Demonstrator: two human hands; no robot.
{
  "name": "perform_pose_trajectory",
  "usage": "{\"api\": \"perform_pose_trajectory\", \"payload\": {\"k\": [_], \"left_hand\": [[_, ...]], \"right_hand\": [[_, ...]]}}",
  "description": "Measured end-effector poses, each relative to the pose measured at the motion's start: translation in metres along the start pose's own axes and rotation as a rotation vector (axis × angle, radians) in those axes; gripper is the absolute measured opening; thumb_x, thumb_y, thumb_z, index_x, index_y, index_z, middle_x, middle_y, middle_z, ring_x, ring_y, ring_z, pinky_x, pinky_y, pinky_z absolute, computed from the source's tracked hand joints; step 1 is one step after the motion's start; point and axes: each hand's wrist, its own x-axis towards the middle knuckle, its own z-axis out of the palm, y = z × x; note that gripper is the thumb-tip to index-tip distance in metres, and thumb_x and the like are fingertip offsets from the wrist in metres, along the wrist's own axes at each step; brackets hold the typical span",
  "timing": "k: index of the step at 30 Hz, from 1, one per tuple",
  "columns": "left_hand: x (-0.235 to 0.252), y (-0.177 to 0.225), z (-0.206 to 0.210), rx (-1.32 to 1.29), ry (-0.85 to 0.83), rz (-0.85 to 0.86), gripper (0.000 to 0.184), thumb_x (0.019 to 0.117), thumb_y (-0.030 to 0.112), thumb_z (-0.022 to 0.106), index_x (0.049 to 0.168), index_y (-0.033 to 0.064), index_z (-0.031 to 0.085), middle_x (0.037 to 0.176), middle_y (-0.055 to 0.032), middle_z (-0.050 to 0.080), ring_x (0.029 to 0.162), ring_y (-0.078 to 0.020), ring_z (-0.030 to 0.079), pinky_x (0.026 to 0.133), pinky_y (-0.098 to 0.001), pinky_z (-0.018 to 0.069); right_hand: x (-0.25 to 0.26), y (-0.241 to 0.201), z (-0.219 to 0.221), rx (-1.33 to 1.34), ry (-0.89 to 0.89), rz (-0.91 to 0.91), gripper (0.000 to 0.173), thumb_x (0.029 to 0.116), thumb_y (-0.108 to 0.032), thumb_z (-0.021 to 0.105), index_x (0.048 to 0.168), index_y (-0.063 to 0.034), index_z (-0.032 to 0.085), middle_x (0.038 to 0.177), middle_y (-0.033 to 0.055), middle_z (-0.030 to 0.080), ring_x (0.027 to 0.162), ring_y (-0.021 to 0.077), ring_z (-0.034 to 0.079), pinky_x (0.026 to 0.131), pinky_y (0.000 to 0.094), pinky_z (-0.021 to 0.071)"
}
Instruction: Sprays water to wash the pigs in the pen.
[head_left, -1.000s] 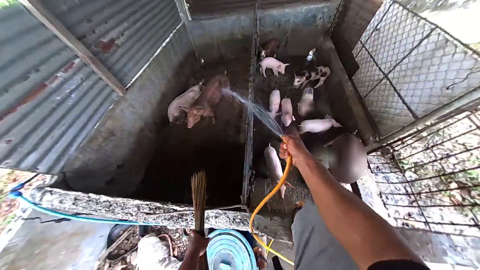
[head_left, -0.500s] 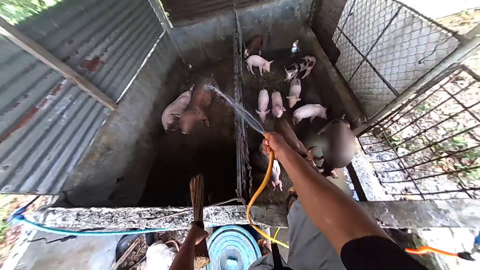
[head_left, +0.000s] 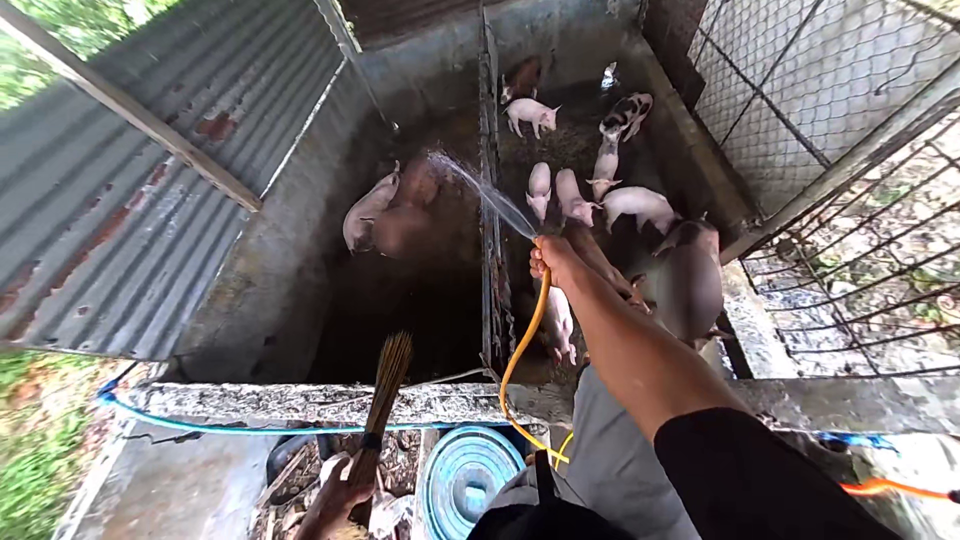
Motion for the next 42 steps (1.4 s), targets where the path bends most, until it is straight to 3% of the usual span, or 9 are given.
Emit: {"api": "perform_pose_trajectory", "payload": {"k": [4,9,13,16,22,26,30,35,42], "left_hand": [[-0.035,-0.003,-0.033,0.522,0.239,-0.045,0.092,0.0712,0.03,0.091,0.152,0.0195,0.048,0.12,-0.0245,0.071,0.113,-0.0491,0.066,0.095,-0.0734,0.0492],[-0.067,-0.034,-0.048,0.438,0.331,-0.099,0.08,0.0813,0.036,0.085,0.15,0.0118,0.051,0.131,-0.0269,0.065,0.123,-0.0509,0.06,0.1,-0.0752,0.0438],[-0.074,-0.048,-0.071,0.325,0.49,-0.021,0.056,0.0834,0.029,0.083,0.134,0.0117,0.065,0.116,-0.0288,0.07,0.109,-0.0519,0.065,0.09,-0.0769,0.047],[-0.113,-0.031,-0.11,0.412,0.505,-0.01,0.058,0.0836,0.029,0.084,0.133,0.0043,0.065,0.118,-0.0286,0.068,0.113,-0.0508,0.063,0.095,-0.0762,0.0448],[-0.151,0.014,-0.167,0.646,0.611,-0.046,0.04,0.0858,0.038,0.084,0.113,0.0121,0.073,0.112,-0.0244,0.07,0.107,-0.0513,0.064,0.085,-0.0788,0.0464],[-0.137,0.06,-0.169,0.714,0.619,-0.003,0.038,0.0854,0.038,0.085,0.109,0.0098,0.073,0.112,-0.0253,0.069,0.108,-0.053,0.063,0.085,-0.0786,0.0461],[-0.088,0.07,-0.157,0.72,0.671,0.099,0.033,0.0843,0.032,0.085,0.105,0.0102,0.072,0.116,-0.022,0.068,0.106,-0.0514,0.063,0.082,-0.077,0.0482],[-0.026,0.069,-0.126,0.593,0.64,0.113,0.036,0.0916,0.03,0.075,0.12,0.0075,0.071,0.136,-0.026,0.061,0.133,-0.0511,0.05,0.099,-0.0736,0.0438],[-0.016,0.105,-0.112,0.605,0.672,0.054,0.036,0.0908,0.028,0.074,0.125,0.0165,0.071,0.144,-0.0197,0.057,0.142,-0.048,0.04,0.1,-0.0708,0.0432]], "right_hand": [[0.009,0.003,-0.001,0.009,-0.005,0.011,0.018,0.1107,-0.025,0.039,0.1,-0.0134,0.046,0.063,-0.0034,0.035,0.041,0.0065,0.03,0.039,0.0208,0.0316],[0.016,0.005,-0.004,0.005,-0.02,0.016,0.018,0.11,-0.028,0.037,0.099,-0.0166,0.045,0.063,-0.0051,0.034,0.042,0.0061,0.029,0.039,0.0211,0.0308],[0.011,0.006,-0.011,-0.036,-0.056,-0.058,0.02,0.1093,-0.028,0.04,0.097,-0.0158,0.049,0.061,-0.0061,0.039,0.043,0.0049,0.035,0.04,0.0212,0.0347],[0.017,0.014,-0.016,-0.096,-0.101,-0.098,0.019,0.1084,-0.032,0.04,0.097,-0.0192,0.049,0.06,-0.0086,0.038,0.043,0.0045,0.034,0.042,0.022,0.0357],[0.004,0.009,-0.017,-0.086,-0.038,-0.105,0.019,0.107,-0.03,0.039,0.09,-0.0234,0.045,0.056,-0.0115,0.033,0.041,0.0014,0.029,0.041,0.0192,0.032],[0.002,0.01,-0.011,-0.088,-0.023,-0.087,0.023,0.1071,-0.031,0.038,0.087,-0.0232,0.044,0.054,-0.0109,0.033,0.04,0.0022,0.029,0.04,0.02,0.0319],[-0.004,0.02,-0.004,-0.127,-0.043,-0.072,0.024,0.108,-0.031,0.037,0.087,-0.0221,0.045,0.054,-0.0108,0.033,0.039,0.0021,0.029,0.039,0.0189,0.0313],[-0.005,0.02,-0.011,-0.142,-0.008,-0.038,0.021,0.1088,-0.029,0.038,0.093,-0.0178,0.046,0.058,-0.0077,0.036,0.041,0.0042,0.032,0.039,0.021,0.033],[-0.007,0.019,-0.017,-0.147,0.034,0.029,0.021,0.109,-0.027,0.037,0.093,-0.0157,0.046,0.062,-0.0056,0.034,0.043,0.0054,0.029,0.041,0.0209,0.0312]]}}
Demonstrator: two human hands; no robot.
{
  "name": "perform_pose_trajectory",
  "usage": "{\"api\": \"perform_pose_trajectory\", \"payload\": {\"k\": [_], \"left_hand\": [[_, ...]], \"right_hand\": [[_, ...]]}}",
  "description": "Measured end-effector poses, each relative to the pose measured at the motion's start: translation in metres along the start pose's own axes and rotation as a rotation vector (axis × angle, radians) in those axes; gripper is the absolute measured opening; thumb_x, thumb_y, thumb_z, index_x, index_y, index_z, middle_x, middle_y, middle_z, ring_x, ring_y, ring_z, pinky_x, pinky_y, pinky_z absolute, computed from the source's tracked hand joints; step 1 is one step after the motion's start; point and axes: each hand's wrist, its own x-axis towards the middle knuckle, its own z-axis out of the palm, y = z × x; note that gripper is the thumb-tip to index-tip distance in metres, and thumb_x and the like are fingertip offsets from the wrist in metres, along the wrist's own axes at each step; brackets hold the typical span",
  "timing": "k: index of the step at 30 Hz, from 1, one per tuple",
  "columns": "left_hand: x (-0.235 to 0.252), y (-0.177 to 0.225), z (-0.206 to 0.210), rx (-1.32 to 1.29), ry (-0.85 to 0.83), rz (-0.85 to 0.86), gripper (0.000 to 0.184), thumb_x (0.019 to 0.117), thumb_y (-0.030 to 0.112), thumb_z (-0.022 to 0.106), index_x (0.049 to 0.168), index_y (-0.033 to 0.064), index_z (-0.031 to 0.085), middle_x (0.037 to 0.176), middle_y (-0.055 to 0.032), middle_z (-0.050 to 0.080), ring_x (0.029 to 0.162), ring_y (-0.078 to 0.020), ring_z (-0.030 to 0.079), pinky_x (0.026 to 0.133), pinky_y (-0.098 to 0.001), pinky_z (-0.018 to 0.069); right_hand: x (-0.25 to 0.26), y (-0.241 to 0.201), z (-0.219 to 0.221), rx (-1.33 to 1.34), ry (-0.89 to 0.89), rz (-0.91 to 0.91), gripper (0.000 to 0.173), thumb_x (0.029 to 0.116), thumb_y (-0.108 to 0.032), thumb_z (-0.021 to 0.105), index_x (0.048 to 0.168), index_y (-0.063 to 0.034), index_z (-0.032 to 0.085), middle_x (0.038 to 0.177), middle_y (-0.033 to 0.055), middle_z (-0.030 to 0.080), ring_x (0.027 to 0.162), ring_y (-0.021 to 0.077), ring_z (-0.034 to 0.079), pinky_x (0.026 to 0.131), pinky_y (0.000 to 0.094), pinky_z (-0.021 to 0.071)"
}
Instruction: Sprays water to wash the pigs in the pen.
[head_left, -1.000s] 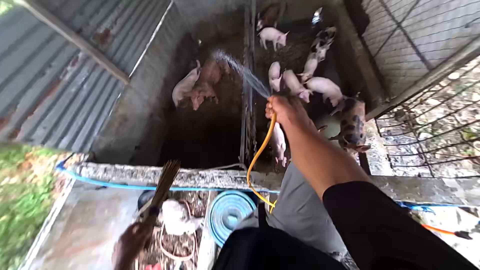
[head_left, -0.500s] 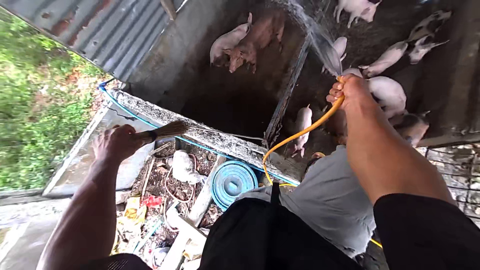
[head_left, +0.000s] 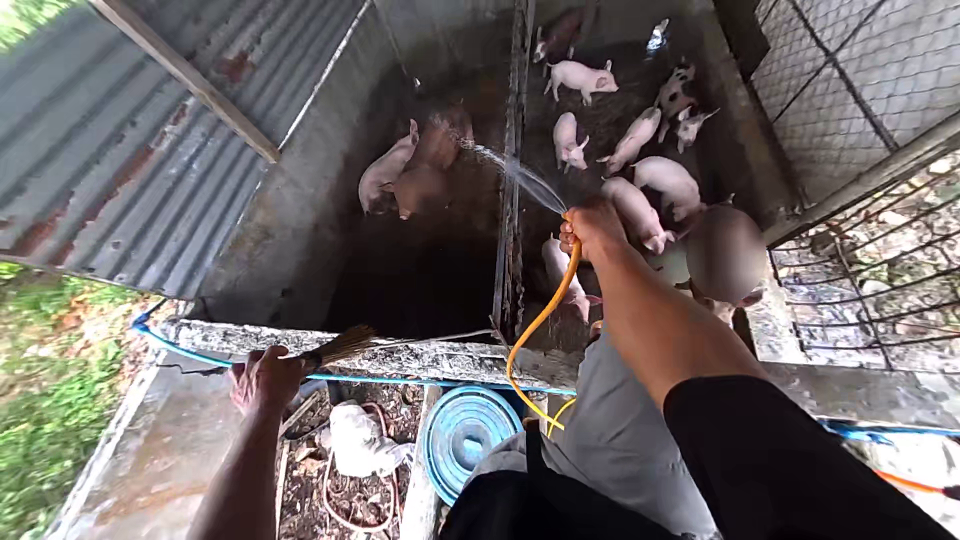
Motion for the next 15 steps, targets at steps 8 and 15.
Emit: {"api": "perform_pose_trajectory", "payload": {"k": [8,15], "left_hand": [[0.019,0.011,-0.013,0.107,-0.128,0.15,0.054,0.0804,0.033,0.085,0.129,0.0186,0.068,0.154,-0.0202,0.045,0.145,-0.0497,0.033,0.102,-0.0734,0.0399],[0.034,0.01,-0.016,0.005,-0.002,0.299,0.067,0.0752,0.014,0.087,0.135,0.0045,0.06,0.152,-0.0306,0.04,0.141,-0.0524,0.037,0.111,-0.0657,0.0388]], "right_hand": [[0.017,0.005,0.017,0.055,-0.018,-0.003,0.022,0.1105,-0.03,0.037,0.096,-0.0151,0.046,0.064,-0.0037,0.035,0.043,0.0072,0.03,0.041,0.0221,0.0314],[0.02,0.004,0.019,0.093,0.001,0.006,0.021,0.1105,-0.03,0.038,0.098,-0.0154,0.046,0.064,-0.0037,0.035,0.043,0.0067,0.031,0.04,0.0215,0.032]]}}
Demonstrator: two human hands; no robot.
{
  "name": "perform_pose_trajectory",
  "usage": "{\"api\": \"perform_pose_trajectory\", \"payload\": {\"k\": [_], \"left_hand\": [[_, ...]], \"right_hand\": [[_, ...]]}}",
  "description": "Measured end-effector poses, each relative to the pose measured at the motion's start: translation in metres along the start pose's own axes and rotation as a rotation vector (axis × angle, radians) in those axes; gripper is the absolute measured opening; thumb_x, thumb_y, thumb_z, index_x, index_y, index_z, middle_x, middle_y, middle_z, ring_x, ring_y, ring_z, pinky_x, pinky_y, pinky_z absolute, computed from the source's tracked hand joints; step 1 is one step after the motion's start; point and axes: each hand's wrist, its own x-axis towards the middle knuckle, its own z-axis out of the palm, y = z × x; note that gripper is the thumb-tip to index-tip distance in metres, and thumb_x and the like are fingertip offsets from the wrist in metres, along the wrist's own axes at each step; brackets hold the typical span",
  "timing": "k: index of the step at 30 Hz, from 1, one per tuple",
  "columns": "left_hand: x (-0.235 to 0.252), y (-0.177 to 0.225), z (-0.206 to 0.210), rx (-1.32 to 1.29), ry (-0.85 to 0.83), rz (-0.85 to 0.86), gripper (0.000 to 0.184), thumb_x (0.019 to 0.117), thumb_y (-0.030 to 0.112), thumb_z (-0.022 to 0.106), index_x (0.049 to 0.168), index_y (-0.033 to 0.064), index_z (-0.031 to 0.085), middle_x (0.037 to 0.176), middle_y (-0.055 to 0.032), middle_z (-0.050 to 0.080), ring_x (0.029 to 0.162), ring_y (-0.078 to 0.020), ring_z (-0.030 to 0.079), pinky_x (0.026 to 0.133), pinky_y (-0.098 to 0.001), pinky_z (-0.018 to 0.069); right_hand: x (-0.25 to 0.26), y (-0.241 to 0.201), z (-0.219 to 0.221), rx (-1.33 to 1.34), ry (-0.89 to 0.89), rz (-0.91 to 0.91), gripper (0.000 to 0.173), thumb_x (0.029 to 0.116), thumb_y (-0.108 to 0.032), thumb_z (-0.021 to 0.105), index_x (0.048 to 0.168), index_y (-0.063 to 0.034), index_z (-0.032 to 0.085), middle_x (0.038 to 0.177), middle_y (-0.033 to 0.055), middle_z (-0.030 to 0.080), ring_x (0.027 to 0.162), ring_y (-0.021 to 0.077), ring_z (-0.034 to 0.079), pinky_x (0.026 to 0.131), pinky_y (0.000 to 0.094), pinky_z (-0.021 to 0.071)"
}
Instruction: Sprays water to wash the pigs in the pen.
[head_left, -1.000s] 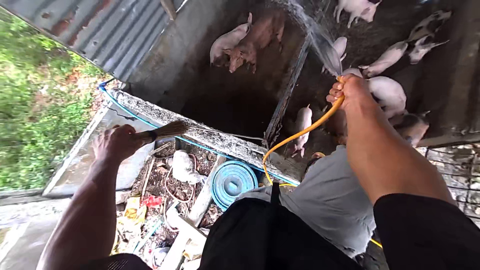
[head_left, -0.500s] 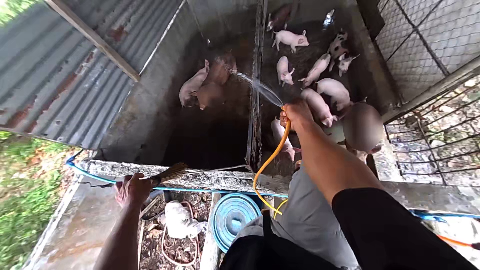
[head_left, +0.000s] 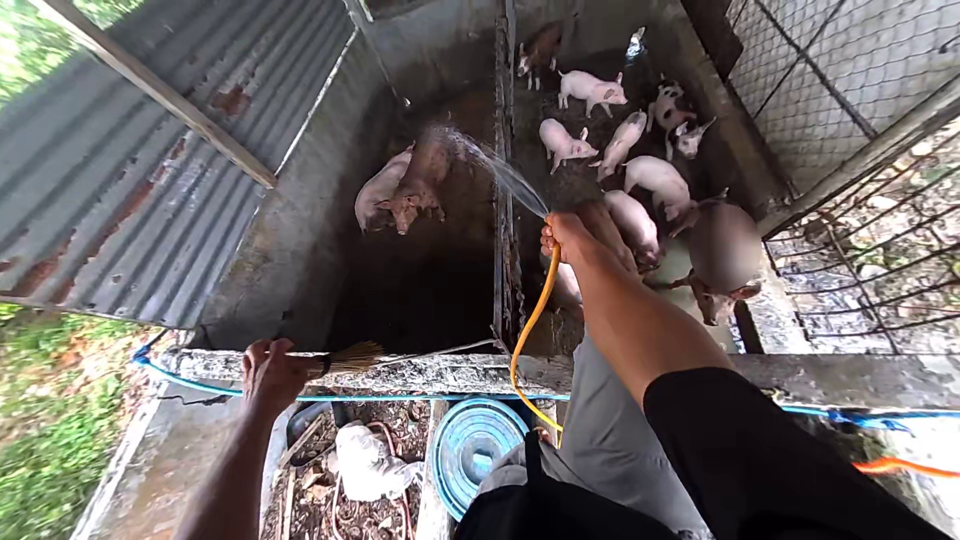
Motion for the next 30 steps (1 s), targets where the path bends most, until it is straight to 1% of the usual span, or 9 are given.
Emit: {"api": "perform_pose_trajectory", "payload": {"k": [3,6,9,12,14,16,18,27,30], "left_hand": [[0.006,-0.012,0.019,-0.083,0.224,0.024,0.048,0.0844,0.015,0.079,0.128,0.0017,0.064,0.141,-0.0307,0.052,0.135,-0.0491,0.047,0.11,-0.0626,0.0408],[0.006,-0.002,0.022,-0.008,0.193,-0.018,0.044,0.0907,0.023,0.07,0.131,0.0074,0.063,0.142,-0.0254,0.054,0.138,-0.0479,0.045,0.106,-0.0673,0.0396],[0.013,0.011,0.008,-0.006,0.041,-0.069,0.056,0.0882,0.032,0.076,0.136,0.0087,0.057,0.15,-0.0242,0.047,0.144,-0.0481,0.037,0.106,-0.0719,0.035],[0.027,0.015,-0.002,-0.02,-0.078,-0.126,0.081,0.0785,0.047,0.087,0.142,0.0093,0.053,0.156,-0.0236,0.04,0.149,-0.0483,0.029,0.107,-0.0746,0.0336],[0.03,0.018,0.002,0.008,-0.049,-0.163,0.084,0.0765,0.044,0.088,0.144,0.008,0.051,0.156,-0.025,0.04,0.147,-0.0499,0.031,0.103,-0.0749,0.0377],[0.028,0.024,0.007,0.02,0.022,-0.197,0.074,0.0852,0.037,0.08,0.145,0.0052,0.05,0.154,-0.0277,0.042,0.145,-0.0518,0.034,0.101,-0.0751,0.0405],[0.029,0.026,0.011,0.018,0.074,-0.224,0.065,0.0892,0.034,0.076,0.142,0.0057,0.052,0.152,-0.0268,0.045,0.143,-0.051,0.038,0.099,-0.0735,0.0427],[0.014,0.013,0.025,-0.034,0.185,-0.266,0.052,0.0934,0.039,0.069,0.134,0.0086,0.059,0.145,-0.0241,0.053,0.139,-0.0487,0.044,0.097,-0.0724,0.0438],[0.006,0.012,0.027,-0.051,0.213,-0.297,0.049,0.0942,0.039,0.068,0.132,0.0088,0.06,0.143,-0.0237,0.055,0.139,-0.0479,0.045,0.097,-0.072,0.0436]], "right_hand": [[0.0,0.0,-0.005,0.003,0.002,-0.01,0.02,0.1096,-0.029,0.039,0.096,-0.0154,0.045,0.062,-0.0038,0.035,0.042,0.0072,0.031,0.04,0.022,0.0326],[-0.004,0.001,-0.009,-0.001,-0.012,-0.016,0.022,0.1102,-0.03,0.037,0.096,-0.0159,0.045,0.062,-0.0041,0.034,0.042,0.007,0.03,0.04,0.0219,0.0318],[-0.011,-0.001,-0.01,-0.02,-0.013,-0.028,0.024,0.1112,-0.03,0.036,0.096,-0.0147,0.045,0.062,-0.0036,0.034,0.042,0.0077,0.03,0.041,0.0223,0.0316],[-0.019,-0.001,-0.009,-0.028,0.002,-0.012,0.022,0.111,-0.029,0.037,0.097,-0.0141,0.045,0.062,-0.0034,0.034,0.042,0.007,0.03,0.039,0.0212,0.0315],[-0.023,0.001,-0.012,-0.045,0.001,-0.014,0.021,0.1113,-0.028,0.037,0.098,-0.0136,0.045,0.063,-0.0032,0.035,0.042,0.0069,0.031,0.039,0.0212,0.0322],[-0.025,0.001,-0.016,-0.055,0.0,-0.032,0.021,0.1114,-0.028,0.037,0.099,-0.0134,0.046,0.062,-0.0033,0.035,0.042,0.0068,0.031,0.04,0.0216,0.0317],[-0.025,0.001,-0.021,-0.048,0.003,-0.025,0.02,0.1113,-0.028,0.037,0.101,-0.014,0.046,0.063,-0.0036,0.034,0.043,0.0066,0.031,0.04,0.0212,0.0311],[-0.012,0.009,-0.024,-0.1,0.019,0.059,0.019,0.1093,-0.028,0.04,0.098,-0.0153,0.047,0.062,-0.0041,0.035,0.042,0.0063,0.032,0.04,0.0206,0.0319],[-0.009,0.013,-0.02,-0.147,0.033,0.097,0.021,0.1087,-0.028,0.04,0.093,-0.0158,0.045,0.06,-0.0042,0.035,0.041,0.0064,0.031,0.039,0.0207,0.0317]]}}
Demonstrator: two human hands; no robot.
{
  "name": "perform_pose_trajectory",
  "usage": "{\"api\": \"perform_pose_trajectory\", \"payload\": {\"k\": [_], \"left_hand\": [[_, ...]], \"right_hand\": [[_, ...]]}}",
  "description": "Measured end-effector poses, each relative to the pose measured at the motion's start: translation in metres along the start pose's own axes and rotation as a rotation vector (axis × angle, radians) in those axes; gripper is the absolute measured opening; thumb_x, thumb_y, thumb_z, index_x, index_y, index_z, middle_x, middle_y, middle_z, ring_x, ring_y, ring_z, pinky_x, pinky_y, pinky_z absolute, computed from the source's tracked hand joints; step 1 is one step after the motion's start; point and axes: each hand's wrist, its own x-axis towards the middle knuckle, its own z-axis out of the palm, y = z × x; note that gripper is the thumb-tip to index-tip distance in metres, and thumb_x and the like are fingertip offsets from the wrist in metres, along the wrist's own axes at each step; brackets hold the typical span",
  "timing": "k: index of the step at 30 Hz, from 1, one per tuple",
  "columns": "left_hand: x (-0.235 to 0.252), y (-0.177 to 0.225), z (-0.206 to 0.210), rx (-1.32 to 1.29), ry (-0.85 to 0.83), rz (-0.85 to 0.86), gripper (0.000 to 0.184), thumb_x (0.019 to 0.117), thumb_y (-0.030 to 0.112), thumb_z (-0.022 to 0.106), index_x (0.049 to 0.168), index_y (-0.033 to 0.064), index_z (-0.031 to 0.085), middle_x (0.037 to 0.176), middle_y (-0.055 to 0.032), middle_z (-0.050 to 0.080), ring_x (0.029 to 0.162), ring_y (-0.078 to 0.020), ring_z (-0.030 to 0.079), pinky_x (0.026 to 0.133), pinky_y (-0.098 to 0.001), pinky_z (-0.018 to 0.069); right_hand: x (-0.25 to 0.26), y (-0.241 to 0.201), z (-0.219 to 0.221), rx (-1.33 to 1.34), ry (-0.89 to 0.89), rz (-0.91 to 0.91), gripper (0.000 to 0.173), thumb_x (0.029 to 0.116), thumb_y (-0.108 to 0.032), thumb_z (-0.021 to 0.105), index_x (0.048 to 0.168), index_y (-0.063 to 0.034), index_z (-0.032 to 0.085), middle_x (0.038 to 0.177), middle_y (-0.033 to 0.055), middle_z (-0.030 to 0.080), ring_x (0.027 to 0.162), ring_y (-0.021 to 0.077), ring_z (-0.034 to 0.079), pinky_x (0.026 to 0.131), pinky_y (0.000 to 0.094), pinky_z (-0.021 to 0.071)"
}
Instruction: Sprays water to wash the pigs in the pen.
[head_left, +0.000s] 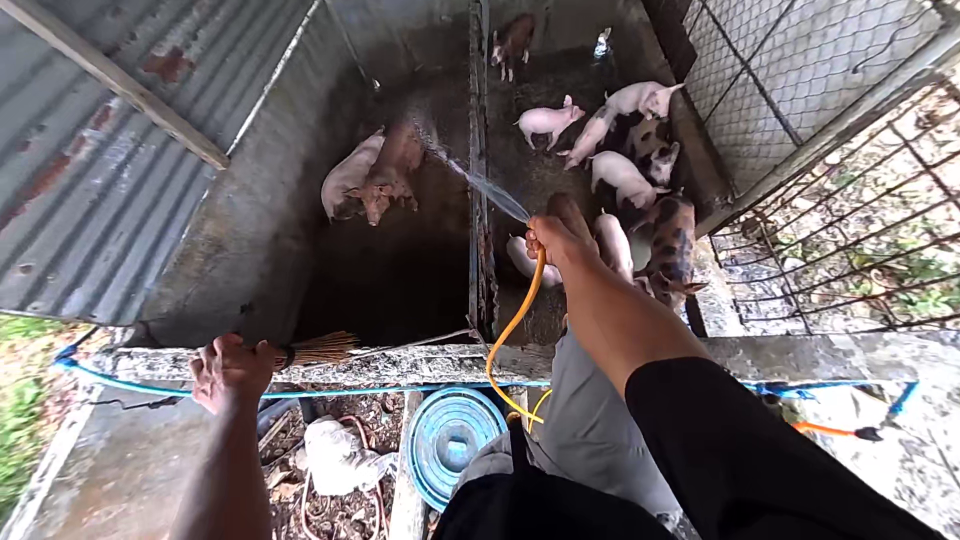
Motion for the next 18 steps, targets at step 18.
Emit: {"api": "perform_pose_trajectory", "payload": {"k": [18], "left_hand": [[-0.014,-0.003,-0.003,0.004,-0.023,-0.08,0.05,0.0949,0.04,0.066,0.135,0.0104,0.059,0.145,-0.0241,0.053,0.139,-0.0486,0.044,0.096,-0.0715,0.0449]], "right_hand": [[0.022,0.0,0.046,0.092,0.052,-0.047,0.018,0.1076,-0.026,0.039,0.095,-0.0145,0.045,0.066,-0.0022,0.038,0.044,0.0085,0.035,0.041,0.0237,0.0354]]}}
